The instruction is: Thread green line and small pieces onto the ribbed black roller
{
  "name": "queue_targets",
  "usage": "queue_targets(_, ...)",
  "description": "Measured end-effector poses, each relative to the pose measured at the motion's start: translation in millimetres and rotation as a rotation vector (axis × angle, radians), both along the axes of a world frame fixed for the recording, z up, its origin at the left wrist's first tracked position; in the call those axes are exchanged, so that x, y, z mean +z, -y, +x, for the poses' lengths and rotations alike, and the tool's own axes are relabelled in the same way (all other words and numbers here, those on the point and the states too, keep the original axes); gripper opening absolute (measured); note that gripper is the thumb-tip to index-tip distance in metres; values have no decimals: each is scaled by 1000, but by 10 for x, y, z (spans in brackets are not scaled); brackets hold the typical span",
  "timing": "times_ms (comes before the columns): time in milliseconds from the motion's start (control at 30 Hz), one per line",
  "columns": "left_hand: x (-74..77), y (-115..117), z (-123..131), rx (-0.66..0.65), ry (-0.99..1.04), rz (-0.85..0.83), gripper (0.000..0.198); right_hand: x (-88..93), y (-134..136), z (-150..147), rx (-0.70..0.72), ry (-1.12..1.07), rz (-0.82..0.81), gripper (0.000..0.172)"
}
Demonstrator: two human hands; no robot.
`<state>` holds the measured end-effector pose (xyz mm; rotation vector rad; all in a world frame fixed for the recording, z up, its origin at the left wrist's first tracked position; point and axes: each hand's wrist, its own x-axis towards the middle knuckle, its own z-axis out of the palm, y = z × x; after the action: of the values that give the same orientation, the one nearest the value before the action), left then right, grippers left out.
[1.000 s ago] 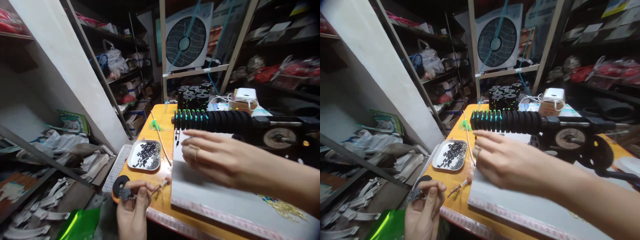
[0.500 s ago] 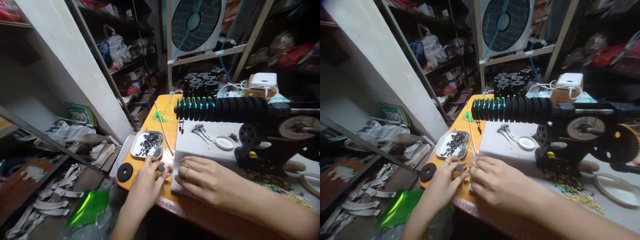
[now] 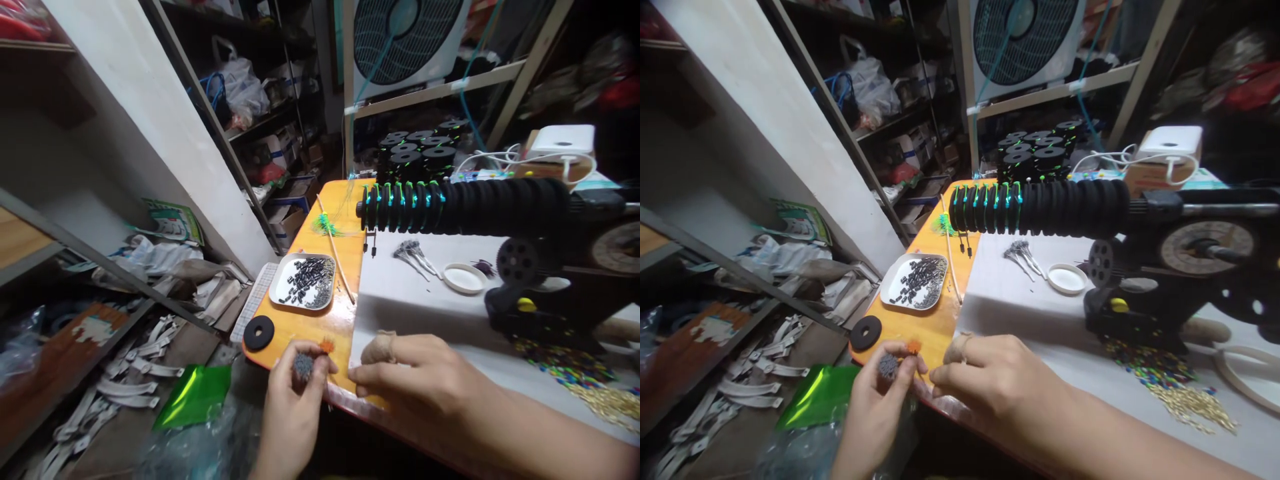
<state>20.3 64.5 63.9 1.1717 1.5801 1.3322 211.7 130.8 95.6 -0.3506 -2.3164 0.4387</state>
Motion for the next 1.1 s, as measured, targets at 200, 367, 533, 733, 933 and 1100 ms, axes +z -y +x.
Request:
queue_targets(200, -188, 177, 274, 155, 564, 54, 33, 11, 27, -55, 33, -149, -367, 9)
queue_targets(367, -146, 185, 398, 218, 484, 53, 31, 29, 60, -88, 1, -191, -557, 13)
queue_targets(533, -66, 146, 520, 237, 218, 215, 31, 59, 96, -90, -69, -154, -644, 15)
queue_targets(733, -101, 163, 629, 318, 390, 186, 32, 40, 112, -90, -95, -110, -652, 16)
queue_targets(933, -109, 214, 520, 324, 672, 89, 34, 12, 118, -82, -2, -154, -577, 13)
queue_targets(1100, -128, 236, 358, 269, 585, 171, 30, 86, 135, -19, 15, -49, -440, 15)
